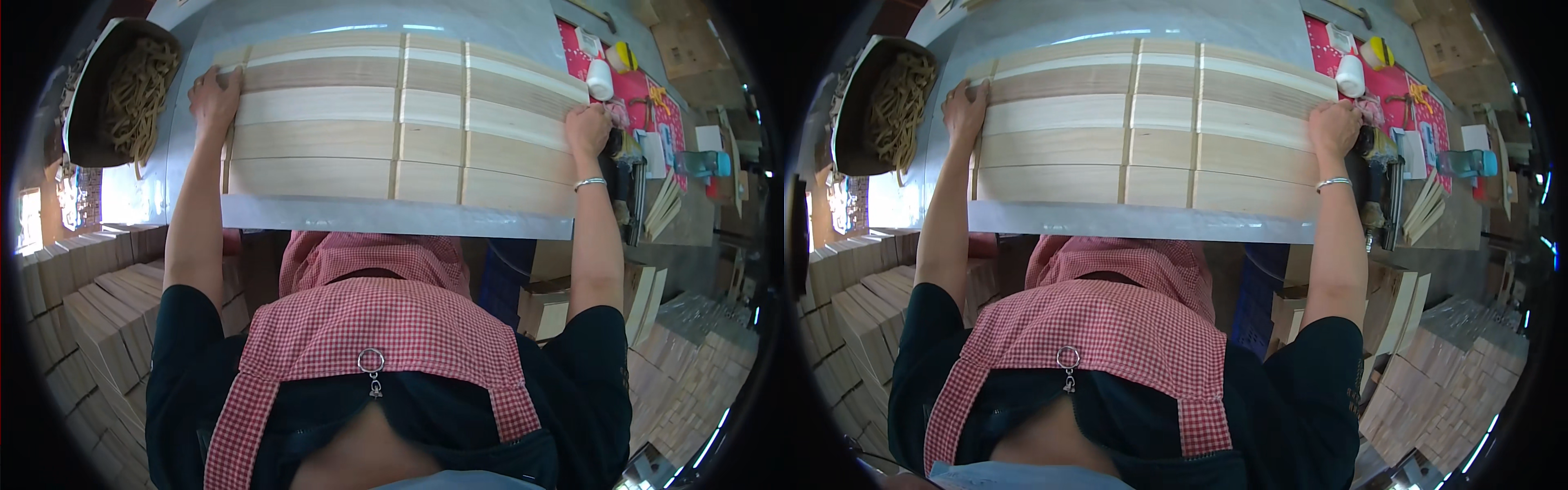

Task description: Assemble small wooden boxes by applying glue and using a pneumatic nail gun to join wood pieces together.

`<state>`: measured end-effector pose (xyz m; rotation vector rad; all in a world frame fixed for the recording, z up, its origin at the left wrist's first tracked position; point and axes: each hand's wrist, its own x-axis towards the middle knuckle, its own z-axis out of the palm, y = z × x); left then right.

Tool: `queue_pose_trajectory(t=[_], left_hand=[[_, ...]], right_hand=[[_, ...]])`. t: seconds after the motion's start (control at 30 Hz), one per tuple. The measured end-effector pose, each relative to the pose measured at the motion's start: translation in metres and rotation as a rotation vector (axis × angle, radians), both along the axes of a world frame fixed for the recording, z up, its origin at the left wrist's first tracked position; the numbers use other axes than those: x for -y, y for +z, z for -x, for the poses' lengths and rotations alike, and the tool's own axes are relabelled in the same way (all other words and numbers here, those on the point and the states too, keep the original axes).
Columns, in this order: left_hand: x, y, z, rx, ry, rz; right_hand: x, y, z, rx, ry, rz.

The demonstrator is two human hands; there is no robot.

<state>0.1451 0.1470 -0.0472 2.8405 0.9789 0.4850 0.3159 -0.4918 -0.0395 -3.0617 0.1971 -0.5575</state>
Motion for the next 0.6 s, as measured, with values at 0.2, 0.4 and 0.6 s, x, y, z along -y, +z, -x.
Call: queue_pose_trajectory(t=[0.2,0.4,0.6], left_hand=[[0.002,0.01,-0.002,-0.043,0.017,0.049],[0.011,-0.003,0.004,0.079,-0.023,-0.116],[0.093,0.013,0.059,0.316,-0.675,-0.056]], right_hand=[[-0.005,0.001,-0.002,-0.025,-0.003,0.021],[0.011,-0.004,0.024,0.098,0.145,-0.154],[0.045,-0.005,0.123,0.274,0.311,-0.188]])
